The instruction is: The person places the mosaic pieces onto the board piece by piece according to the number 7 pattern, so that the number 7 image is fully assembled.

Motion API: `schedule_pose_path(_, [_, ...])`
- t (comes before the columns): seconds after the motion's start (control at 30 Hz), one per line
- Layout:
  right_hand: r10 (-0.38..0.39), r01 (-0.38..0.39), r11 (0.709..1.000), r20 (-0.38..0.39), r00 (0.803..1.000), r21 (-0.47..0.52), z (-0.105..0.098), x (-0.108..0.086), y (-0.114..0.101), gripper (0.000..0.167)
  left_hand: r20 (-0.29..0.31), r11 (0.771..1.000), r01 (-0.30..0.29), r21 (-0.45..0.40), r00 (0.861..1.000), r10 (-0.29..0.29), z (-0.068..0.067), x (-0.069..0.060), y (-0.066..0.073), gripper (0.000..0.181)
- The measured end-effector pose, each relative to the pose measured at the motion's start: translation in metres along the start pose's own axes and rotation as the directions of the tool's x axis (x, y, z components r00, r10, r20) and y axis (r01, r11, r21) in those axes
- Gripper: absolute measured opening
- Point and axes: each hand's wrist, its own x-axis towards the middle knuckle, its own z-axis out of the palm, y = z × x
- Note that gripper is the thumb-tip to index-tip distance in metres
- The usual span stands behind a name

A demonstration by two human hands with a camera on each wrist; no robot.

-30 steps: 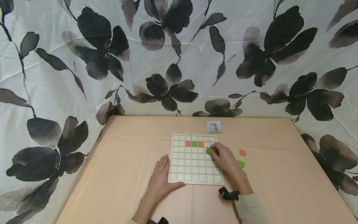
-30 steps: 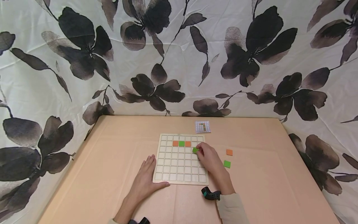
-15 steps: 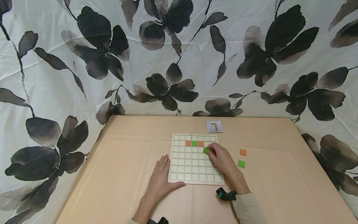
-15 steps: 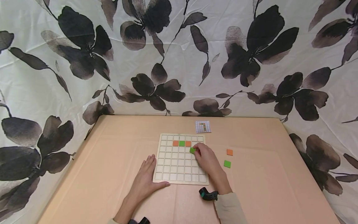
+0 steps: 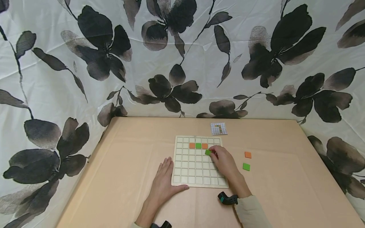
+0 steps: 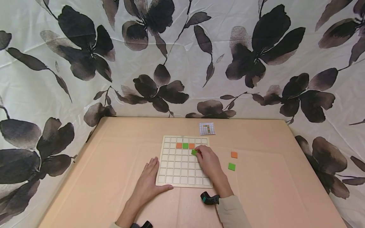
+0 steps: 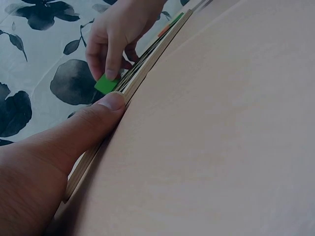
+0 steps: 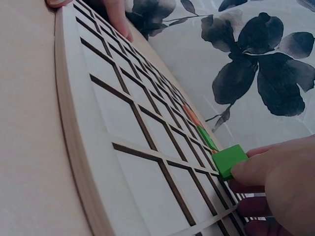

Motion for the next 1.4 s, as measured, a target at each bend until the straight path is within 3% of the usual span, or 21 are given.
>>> schedule_pose_path(0.73, [-0.087,0.083,0.994,-0.061,0.994,-0.067,0.011,-0.001,0.000,0.023,0.002,1.000,0.000,-0.004,1.000,0.000,-0.001,-0.001,0.001,0.126])
schedule_pose_path(1.4, [-0.114,0.110,0.989,-0.036,0.993,-0.097,0.012,-0.001,0.000,0.031,-0.010,1.000,-0.004,-0.005,1.000,0.004,0.000,0.000,0.001,0.126])
